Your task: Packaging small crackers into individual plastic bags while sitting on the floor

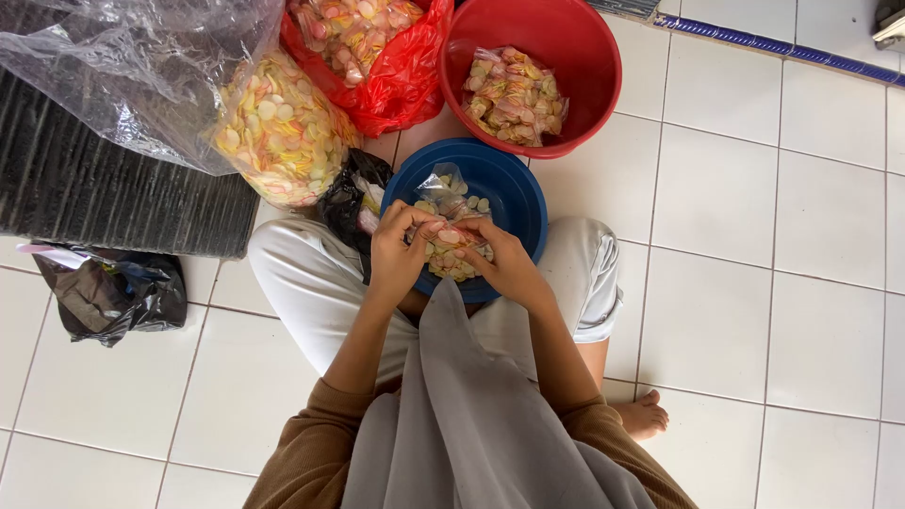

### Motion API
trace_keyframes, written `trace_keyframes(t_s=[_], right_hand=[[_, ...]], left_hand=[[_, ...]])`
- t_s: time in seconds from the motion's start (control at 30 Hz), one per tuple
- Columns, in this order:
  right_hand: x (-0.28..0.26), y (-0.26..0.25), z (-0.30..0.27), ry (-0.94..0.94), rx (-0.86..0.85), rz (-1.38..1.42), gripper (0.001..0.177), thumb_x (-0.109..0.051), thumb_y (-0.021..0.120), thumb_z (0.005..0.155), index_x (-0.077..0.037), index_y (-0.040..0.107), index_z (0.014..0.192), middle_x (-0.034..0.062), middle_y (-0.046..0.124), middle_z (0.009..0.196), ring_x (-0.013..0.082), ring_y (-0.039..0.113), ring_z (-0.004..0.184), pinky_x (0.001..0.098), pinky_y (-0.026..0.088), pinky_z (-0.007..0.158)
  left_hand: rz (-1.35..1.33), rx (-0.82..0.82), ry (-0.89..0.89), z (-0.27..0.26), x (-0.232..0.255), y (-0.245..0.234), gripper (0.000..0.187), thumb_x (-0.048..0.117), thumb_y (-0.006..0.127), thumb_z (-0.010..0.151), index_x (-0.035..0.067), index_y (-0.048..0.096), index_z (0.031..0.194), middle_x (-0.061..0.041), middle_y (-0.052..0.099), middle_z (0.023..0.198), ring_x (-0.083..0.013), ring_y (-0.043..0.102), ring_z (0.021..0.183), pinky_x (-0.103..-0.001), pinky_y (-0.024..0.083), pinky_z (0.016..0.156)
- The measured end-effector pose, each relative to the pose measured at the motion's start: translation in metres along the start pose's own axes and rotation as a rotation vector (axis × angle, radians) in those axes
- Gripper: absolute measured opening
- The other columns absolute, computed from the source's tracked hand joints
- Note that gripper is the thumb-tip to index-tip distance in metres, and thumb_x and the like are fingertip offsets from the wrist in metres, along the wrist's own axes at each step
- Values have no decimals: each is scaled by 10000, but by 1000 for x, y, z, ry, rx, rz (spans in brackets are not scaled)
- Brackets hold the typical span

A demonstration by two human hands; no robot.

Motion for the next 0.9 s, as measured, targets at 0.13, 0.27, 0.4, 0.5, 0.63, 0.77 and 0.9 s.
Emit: trace_keyframes(t_s=[0.13, 0.27, 0.4, 0.5, 0.63, 0.77, 0.9], right_hand=[[9, 0, -3, 39, 9, 6, 269, -101, 679, 996, -46, 618, 1253, 238, 701, 1063, 468, 689, 1010, 515, 545, 878], [16, 1, -4, 66, -2, 10, 288, -113, 697, 983, -53, 637, 1258, 229, 716, 1076, 453, 691, 1033, 507, 538, 893], [32, 3, -5, 120, 22, 45, 371, -157, 745, 952, -82, 624, 1295, 212, 725, 1085, 426, 699, 1024, 501, 539, 894], [51, 5, -10, 160, 61, 91, 362, -124, 766, 932, -73, 645, 1270, 187, 744, 1021, 370, 725, 943, 458, 554, 860], [109, 9, -21, 236, 184, 163, 291, -158, 754, 949, -97, 658, 1217, 153, 743, 927, 249, 711, 886, 395, 555, 785], [141, 9, -20, 286, 280, 328, 236, -146, 774, 927, -66, 681, 1130, 120, 720, 824, 175, 642, 783, 336, 532, 709], [165, 6, -10, 325, 329, 456, 203, -137, 693, 992, -50, 691, 1175, 118, 708, 845, 170, 658, 764, 318, 562, 715]], left_hand=[[-43, -50, -23, 4, 2, 3, 85, 89, 659, 1040, 87, 714, 975, -55, 536, 791, -187, 516, 714, -325, 446, 708], [-75, -33, -34, 3, -8, 7, 75, 61, 691, 1013, 78, 715, 945, -57, 520, 759, -175, 521, 703, -326, 444, 694], [-53, -2, -129, -3, -35, 17, 98, 63, 689, 1012, 80, 715, 919, -70, 501, 739, -193, 549, 708, -332, 453, 694], [-33, 21, -190, 2, -41, 18, 72, 122, 707, 1018, 105, 739, 956, -75, 597, 771, -193, 622, 741, -317, 484, 710], [-85, -64, -374, 2, -60, 33, 254, 307, 547, 1099, 146, 732, 1165, -174, 734, 978, -289, 707, 982, -426, 542, 858], [-143, -187, -562, -1, -85, 59, 422, 305, 743, 966, 138, 636, 1338, -288, 681, 1212, -458, 601, 1219, -531, 486, 1034], [-106, -98, -583, 6, -139, 80, 310, 353, 799, 937, 148, 750, 1165, -160, 768, 1006, -269, 721, 1016, -411, 580, 874]])
Point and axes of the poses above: each hand's wrist, its own z-axis towards the middle knuckle, its own y-axis out of the palm, x = y × z, the point moved 6 cm from there along z, towards the middle knuckle
